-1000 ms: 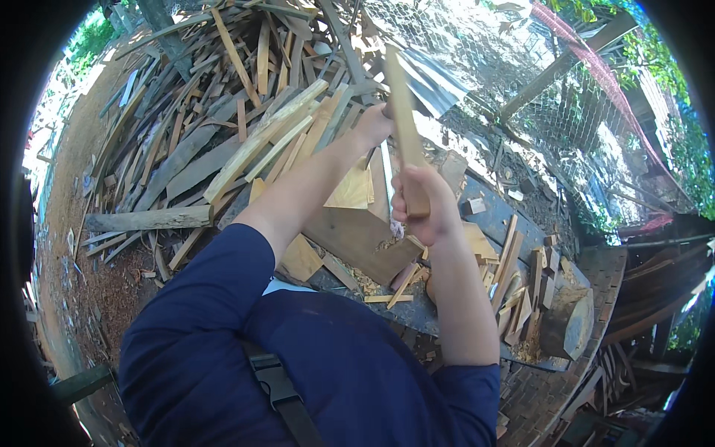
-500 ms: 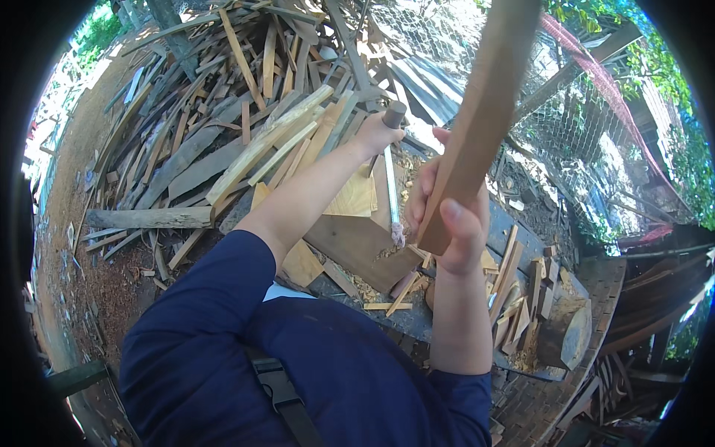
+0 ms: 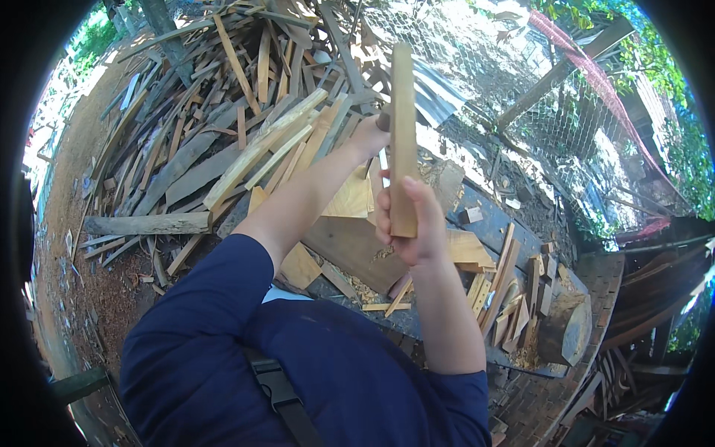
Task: The person carves and shapes wood blocks using a chisel and a wooden mallet.
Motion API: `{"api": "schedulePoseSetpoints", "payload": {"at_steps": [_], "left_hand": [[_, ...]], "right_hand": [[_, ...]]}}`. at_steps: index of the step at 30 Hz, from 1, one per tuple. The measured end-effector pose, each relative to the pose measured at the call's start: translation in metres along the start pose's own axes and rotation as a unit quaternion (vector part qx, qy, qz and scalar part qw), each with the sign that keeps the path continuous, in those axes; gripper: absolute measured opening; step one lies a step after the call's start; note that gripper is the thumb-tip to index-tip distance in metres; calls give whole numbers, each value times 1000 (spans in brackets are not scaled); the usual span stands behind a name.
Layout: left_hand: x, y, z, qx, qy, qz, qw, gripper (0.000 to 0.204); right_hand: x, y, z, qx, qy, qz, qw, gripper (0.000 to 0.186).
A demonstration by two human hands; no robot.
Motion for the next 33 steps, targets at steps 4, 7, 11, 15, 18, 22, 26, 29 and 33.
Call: {"api": "schedulePoseSetpoints", "payload": {"at_steps": [4,7,11,15,18,22,26,29,33], "left_hand": [[5,8,-5,15,-10,-11,1000,25],[7,15,1,62,8,12,998,15],[17,29,-13,35,24,10,999,28],[11,23,-5,59,6,17,998,17],[-4,19,14,80,23,2,997,21],[6,15,3,90,31,-18,995,22],[14,9,-7,66,-18,-19,997,20],[9,-7,-1,53,-5,-51,997,19],[6,9,-6,40,17,-29,999,21]], "right_hand": [[-30,-23,-58,-58,216,-90,971,60],[-49,-13,-51,-77,245,-141,956,63],[-64,-6,-29,-19,212,-128,969,54],[-64,15,-10,-38,159,30,986,54],[-61,32,-2,-12,82,22,996,57],[-42,30,-14,-201,166,142,955,51],[-26,23,-40,-380,391,150,825,45],[2,39,-41,-593,48,151,790,47],[-6,-23,-94,-396,64,145,905,42]]}}
Point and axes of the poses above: each hand's wrist, its own x-axis towards the middle knuckle, its own y-axis out of the back of the hand, z = x × y, the point moved 3 cm from there along x, towards the middle knuckle, and after that the axes turned 4 degrees about -z, right-handed, at the moved point
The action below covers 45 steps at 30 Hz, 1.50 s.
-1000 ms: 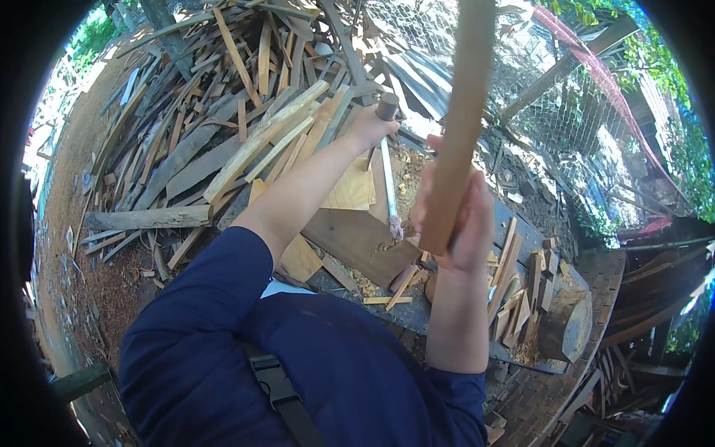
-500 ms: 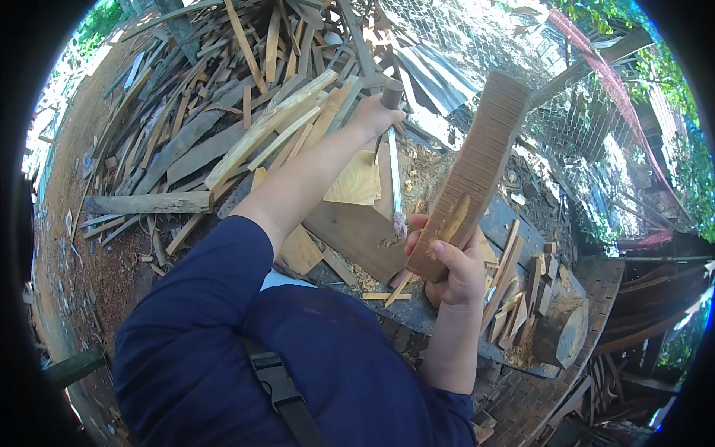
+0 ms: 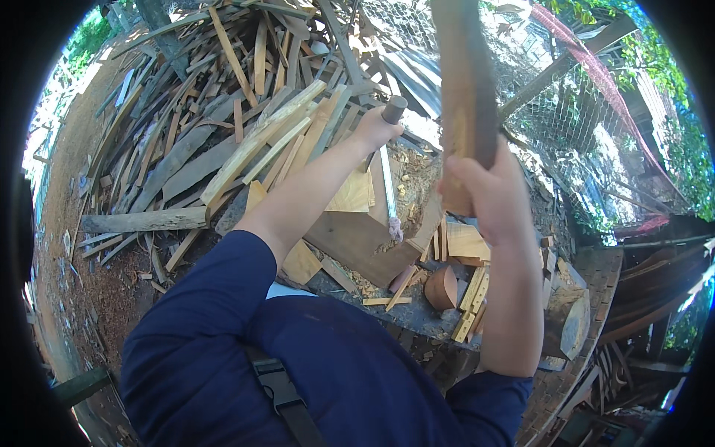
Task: The person carves and shapes wood blocks using a chisel and a wooden mallet.
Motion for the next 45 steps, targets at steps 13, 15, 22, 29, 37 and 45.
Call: {"api": "schedulePoseSetpoints", "payload": {"at_steps": [13,15,22,29,37,45], "left_hand": [[0,-10,7,6,-9,-7,1000,28],[3,-22,7,-5,-15,-26,1000,28],[1,-14,7,-12,10,-28,999,28],[-5,-7,11,23,6,-4,1000,27],[-1,-8,2,-4,39,-9,999,23],[7,-7,-3,11,-27,18,999,27]], "right_hand": [[26,14,-13,41,112,-5,993,43],[50,27,44,-240,-40,5,970,41],[34,29,-9,-186,155,148,959,27],[31,24,-12,-316,15,136,939,47],[33,23,4,-420,38,63,904,46],[59,44,-1,-502,-17,43,863,50]]}}
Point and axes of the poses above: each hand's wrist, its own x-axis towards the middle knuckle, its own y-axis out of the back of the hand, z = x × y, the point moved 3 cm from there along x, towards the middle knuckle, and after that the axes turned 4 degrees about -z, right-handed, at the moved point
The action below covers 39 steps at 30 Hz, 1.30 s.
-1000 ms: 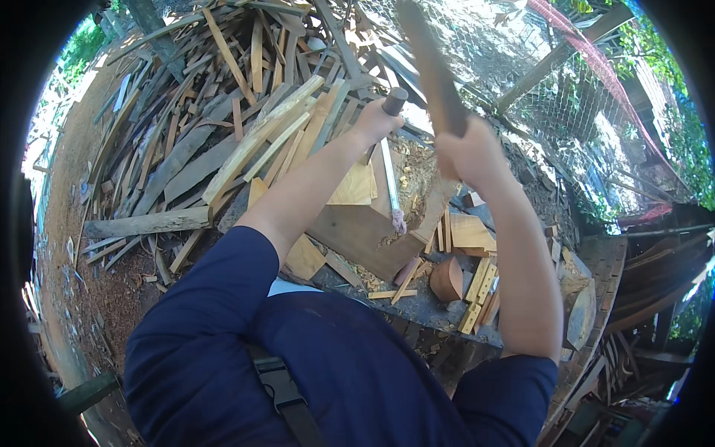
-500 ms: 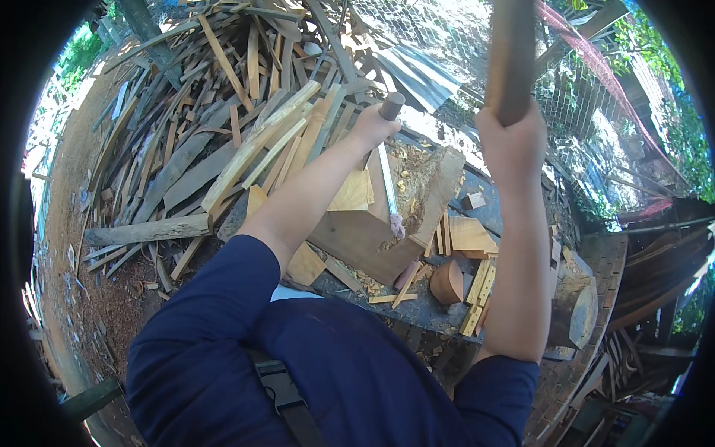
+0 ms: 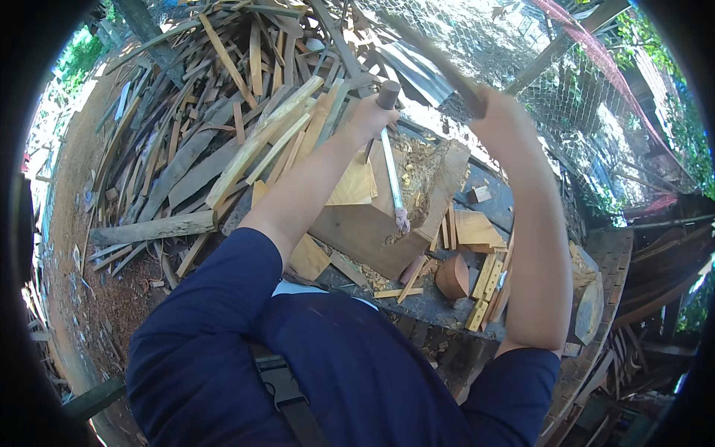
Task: The person carves and shapes wood blocks using a chisel and a wooden mallet.
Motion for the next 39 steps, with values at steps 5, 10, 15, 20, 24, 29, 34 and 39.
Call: {"api": "schedulePoseSetpoints", "payload": {"at_steps": [5,10,15,20,24,29,34,39], "left_hand": [[-4,2,2,-29,14,5,999,26],[-7,8,4,-16,23,28,999,22],[-16,9,21,43,-11,10,999,20],[-13,10,13,-2,3,4,1000,20],[-13,4,11,21,-26,21,999,23],[-5,-2,-3,-26,-18,13,999,22],[-11,10,6,-24,-5,12,1000,19],[-13,16,2,-42,28,-8,999,22]], "right_hand": [[12,-34,-3,-103,12,-135,985,41],[16,5,8,50,-1,27,998,47],[18,-17,0,-48,30,-70,996,57],[4,19,-18,128,-56,102,985,50],[21,5,5,-50,85,-18,995,47],[10,-9,-19,54,-16,6,998,56],[13,16,-23,134,45,129,981,58],[15,-47,0,-45,49,-113,991,59]]}}
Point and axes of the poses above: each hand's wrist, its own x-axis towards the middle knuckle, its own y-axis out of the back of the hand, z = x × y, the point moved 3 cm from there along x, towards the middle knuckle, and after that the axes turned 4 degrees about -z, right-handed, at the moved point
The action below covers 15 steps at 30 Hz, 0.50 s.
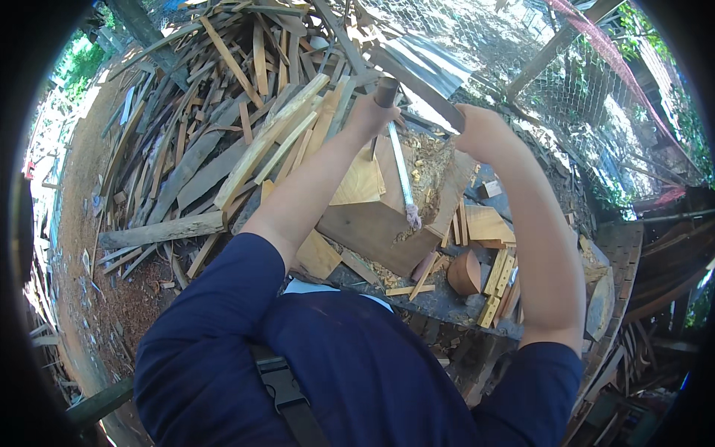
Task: The person carves and shapes wood blocks using a chisel and a wooden mallet.
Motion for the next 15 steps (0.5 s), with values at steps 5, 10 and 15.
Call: {"api": "schedulePoseSetpoints", "payload": {"at_steps": [5,10,15], "left_hand": [[-11,5,19,100,-17,14,995,21],[-10,3,16,73,-35,6,997,25],[-11,-6,17,43,-34,-8,998,21]], "right_hand": [[-16,33,6,359,-79,252,895,58],[-21,32,-26,68,-2,118,991,57],[5,1,-1,-66,23,51,996,57]]}}
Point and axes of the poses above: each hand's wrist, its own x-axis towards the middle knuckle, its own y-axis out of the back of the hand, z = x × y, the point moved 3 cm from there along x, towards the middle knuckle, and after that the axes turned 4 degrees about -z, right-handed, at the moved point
